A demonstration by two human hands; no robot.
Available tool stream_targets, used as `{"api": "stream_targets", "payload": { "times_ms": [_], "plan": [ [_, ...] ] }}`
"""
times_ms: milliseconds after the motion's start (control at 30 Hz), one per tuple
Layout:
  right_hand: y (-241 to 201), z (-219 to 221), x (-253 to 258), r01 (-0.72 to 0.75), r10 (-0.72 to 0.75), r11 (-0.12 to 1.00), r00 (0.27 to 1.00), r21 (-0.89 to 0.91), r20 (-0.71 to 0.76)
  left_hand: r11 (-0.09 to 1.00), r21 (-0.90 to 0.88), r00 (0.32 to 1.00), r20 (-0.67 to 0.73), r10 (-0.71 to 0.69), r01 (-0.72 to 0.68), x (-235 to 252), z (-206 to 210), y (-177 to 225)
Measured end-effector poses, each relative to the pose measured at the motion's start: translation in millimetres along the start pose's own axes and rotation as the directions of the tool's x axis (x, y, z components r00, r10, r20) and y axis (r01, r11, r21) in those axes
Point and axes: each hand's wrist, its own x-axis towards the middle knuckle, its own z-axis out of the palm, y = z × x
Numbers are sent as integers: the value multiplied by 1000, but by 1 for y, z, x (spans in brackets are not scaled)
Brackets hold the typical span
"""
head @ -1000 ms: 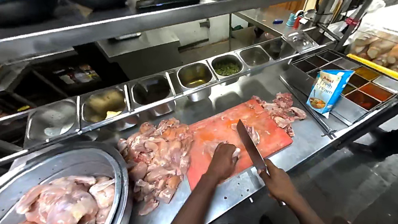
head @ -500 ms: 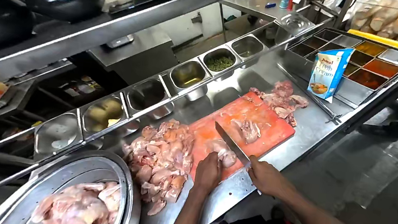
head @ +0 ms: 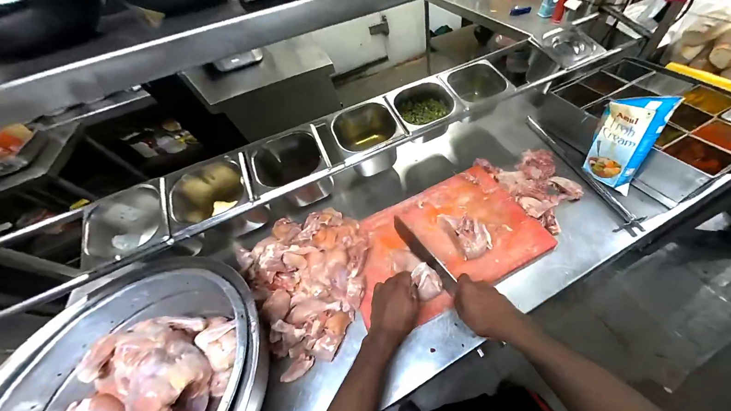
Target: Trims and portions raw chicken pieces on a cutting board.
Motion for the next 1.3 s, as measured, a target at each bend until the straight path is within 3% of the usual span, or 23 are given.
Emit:
{"api": "stream_targets", "payload": {
  "times_ms": [67, 133, 200, 267, 300, 367, 400, 433, 467, 500, 533, 567, 633, 833, 900, 967, 1033, 1100, 1167, 1233, 1300],
  "plan": [
    [-3, -10, 9, -21, 28, 998, 991, -59, 132, 1000, 2, 1000, -11, -5, 6, -1, 3, -3],
    [-5, -28, 1, -24, 27, 999, 993, -29, 112, 999, -31, 999, -31, -13, 12, -7, 11, -12],
    [-9, -57, -15, 8, -8, 1000, 1000, 29, -5, 998, -55, 999, -54, -8, 5, -11, 14, -18],
    [-10, -86, -34, 128, -103, 986, 970, 105, -220, 998, -65, 997, -77, -5, 0, -13, 17, -19],
    [-10, -92, -41, 228, -156, 961, 913, 154, -378, 997, -72, 996, -85, -4, -2, -13, 18, -19],
    [-14, -83, -35, 410, -165, 887, 713, 214, -681, 997, -81, 996, -91, 4, -11, -12, 19, -20],
    [-16, -67, -24, 457, -136, 860, 635, 228, -761, 996, -83, 996, -88, 7, -14, -11, 19, -20],
    [-15, -47, -14, 449, -122, 862, 631, 233, -766, 996, -84, 996, -87, 10, -17, -10, 19, -20],
    [-12, -28, -6, 363, -133, 907, 730, 216, -670, 996, -85, 996, -92, 13, -20, -9, 18, -20],
    [-10, -14, 1, 210, -115, 962, 889, 172, -442, 996, -80, 993, -118, 18, -27, -9, 20, -20],
    [-9, -3, 12, 89, -69, 991, 981, 104, -183, 997, -67, 987, -158, 30, -41, -11, 22, -21],
    [-10, 3, 21, 23, -23, 999, 1000, 27, -10, 997, -50, 981, -187, 42, -52, -14, 22, -23],
    [-16, -7, 28, -23, 28, 999, 992, -43, 124, 999, -35, 984, -176, 32, -39, -15, 16, -25],
    [6, -15, -13, -57, 60, 998, 977, -19, 205, 998, -57, 976, -216, -30, 18, -31, 11, -51],
    [17, -16, -38, -123, 121, 992, 963, -10, 239, 966, -257, 965, -252, -75, 8, -34, -2, -65],
    [29, -21, -51, -144, 138, 990, 955, 3, 261, 866, -500, 945, -295, -138, -30, -36, -21, -82],
    [43, -28, -44, -129, 108, 990, 959, 61, 261, 823, -566, 939, -308, -153, -51, -35, -55, -93],
    [53, -38, -25, -134, 106, 984, 969, 116, 225, 880, -466, 944, -322, -68, -95, -31, -91, -99],
    [56, -49, -1, -130, 118, 985, 988, 114, 101, 953, -255, 944, -322, 77, -165, -21, -123, -101],
    [54, -59, 16, -144, 144, 983, 990, 115, 4, 975, -47, 947, -250, 201, -219, -10, -152, -96],
    [41, -66, 16, -141, 150, 983, 986, 115, -73, 971, 85, 966, -114, 233, -224, -1, -175, -84]
  ]
}}
